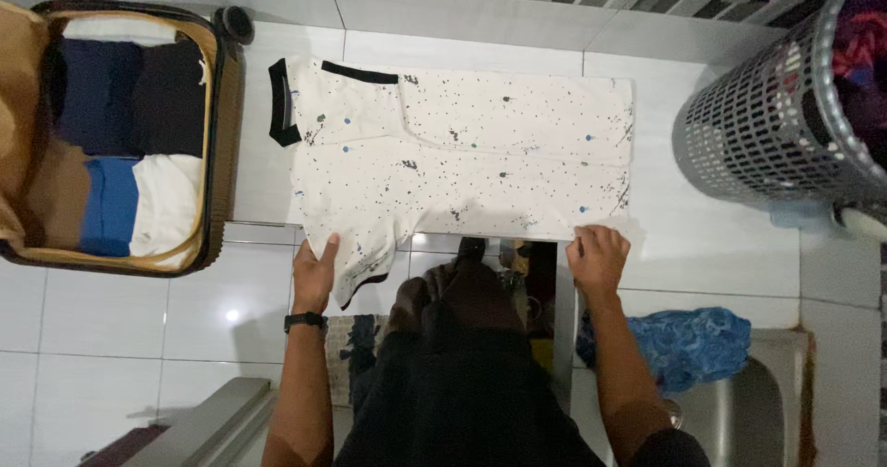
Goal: The person picks up a shirt from a basket, spreads it on the floor, and folds it into a small rectangle by folding in the sleeves and sides before placing it into a suitcase.
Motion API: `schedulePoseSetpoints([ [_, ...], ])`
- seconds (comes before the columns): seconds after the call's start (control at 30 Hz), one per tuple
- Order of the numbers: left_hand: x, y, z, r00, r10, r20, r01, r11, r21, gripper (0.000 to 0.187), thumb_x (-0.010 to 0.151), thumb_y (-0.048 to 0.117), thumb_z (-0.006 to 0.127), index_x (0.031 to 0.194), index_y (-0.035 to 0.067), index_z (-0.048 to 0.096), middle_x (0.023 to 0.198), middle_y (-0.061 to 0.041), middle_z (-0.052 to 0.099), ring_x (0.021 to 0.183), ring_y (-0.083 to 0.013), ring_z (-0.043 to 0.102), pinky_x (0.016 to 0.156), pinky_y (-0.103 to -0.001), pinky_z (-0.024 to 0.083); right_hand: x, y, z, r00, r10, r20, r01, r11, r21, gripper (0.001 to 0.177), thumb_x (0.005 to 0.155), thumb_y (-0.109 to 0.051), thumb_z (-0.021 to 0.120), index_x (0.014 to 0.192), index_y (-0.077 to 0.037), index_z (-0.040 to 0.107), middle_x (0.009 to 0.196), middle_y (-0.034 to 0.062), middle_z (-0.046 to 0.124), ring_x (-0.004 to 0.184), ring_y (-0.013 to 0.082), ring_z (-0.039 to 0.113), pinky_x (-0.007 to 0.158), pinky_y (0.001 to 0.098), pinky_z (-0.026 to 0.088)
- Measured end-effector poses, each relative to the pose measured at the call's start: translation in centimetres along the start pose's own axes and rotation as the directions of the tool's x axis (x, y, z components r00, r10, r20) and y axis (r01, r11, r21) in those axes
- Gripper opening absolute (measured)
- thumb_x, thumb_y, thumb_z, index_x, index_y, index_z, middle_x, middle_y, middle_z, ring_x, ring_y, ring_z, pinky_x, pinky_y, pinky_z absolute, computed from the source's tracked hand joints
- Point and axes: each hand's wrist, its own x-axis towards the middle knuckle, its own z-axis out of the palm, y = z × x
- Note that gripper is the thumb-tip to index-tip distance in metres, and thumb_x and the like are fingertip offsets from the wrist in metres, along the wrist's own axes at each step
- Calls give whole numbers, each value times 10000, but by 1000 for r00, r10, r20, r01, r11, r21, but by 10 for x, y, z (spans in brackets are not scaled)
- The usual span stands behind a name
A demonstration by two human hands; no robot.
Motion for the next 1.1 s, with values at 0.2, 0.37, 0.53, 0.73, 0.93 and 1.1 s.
schedulePoseSetpoints([
  [0.2,2,-22,-8,996,-71,60,83,968,-238,401,997,282,661,1213,-55,640,1067,-82,718,890,-116,628,767,-257,507,13,5,-5,996,20,89,-14,997,-73,195,793,-107,779,968,-91,696,1051,71,679,1069,302,616,1000,484,408],
  [0.37,14,-24,-15,987,-132,-88,114,977,-179,384,1008,218,700,1250,17,479,814,-39,513,638,-123,428,517,-289,350,36,17,-16,991,-29,129,20,997,76,160,773,-91,694,932,-75,679,996,101,701,1041,320,641,1031,492,434],
  [0.53,47,38,-15,992,60,-114,-96,935,-342,216,1110,151,571,1241,48,434,1000,-41,554,821,-92,556,616,-234,492,100,56,-20,969,-24,246,-36,971,236,90,888,-85,653,971,-81,686,942,114,723,838,302,678,828,424,532],
  [0.73,157,120,48,942,292,-163,-326,910,-256,323,1086,166,540,1376,45,464,1148,-60,565,1021,-156,541,899,-320,495,235,78,5,821,257,509,-374,917,140,296,914,-175,697,1205,-127,730,1002,130,752,819,303,699,750,424,563],
  [0.93,235,139,132,969,233,-88,-176,891,419,931,898,356,769,1517,19,162,1181,-278,625,1108,-380,614,969,-428,492,274,109,56,714,360,601,-496,865,72,501,823,-193,768,1306,-118,658,1126,121,741,1033,280,687,936,396,523],
  [1.1,234,129,129,975,206,-81,-122,807,578,544,939,261,658,1448,116,530,974,-267,739,903,-411,714,837,-487,551,247,140,67,705,339,623,-551,815,179,381,854,-135,733,1235,-117,730,1217,111,724,1132,237,663,979,390,512],
])
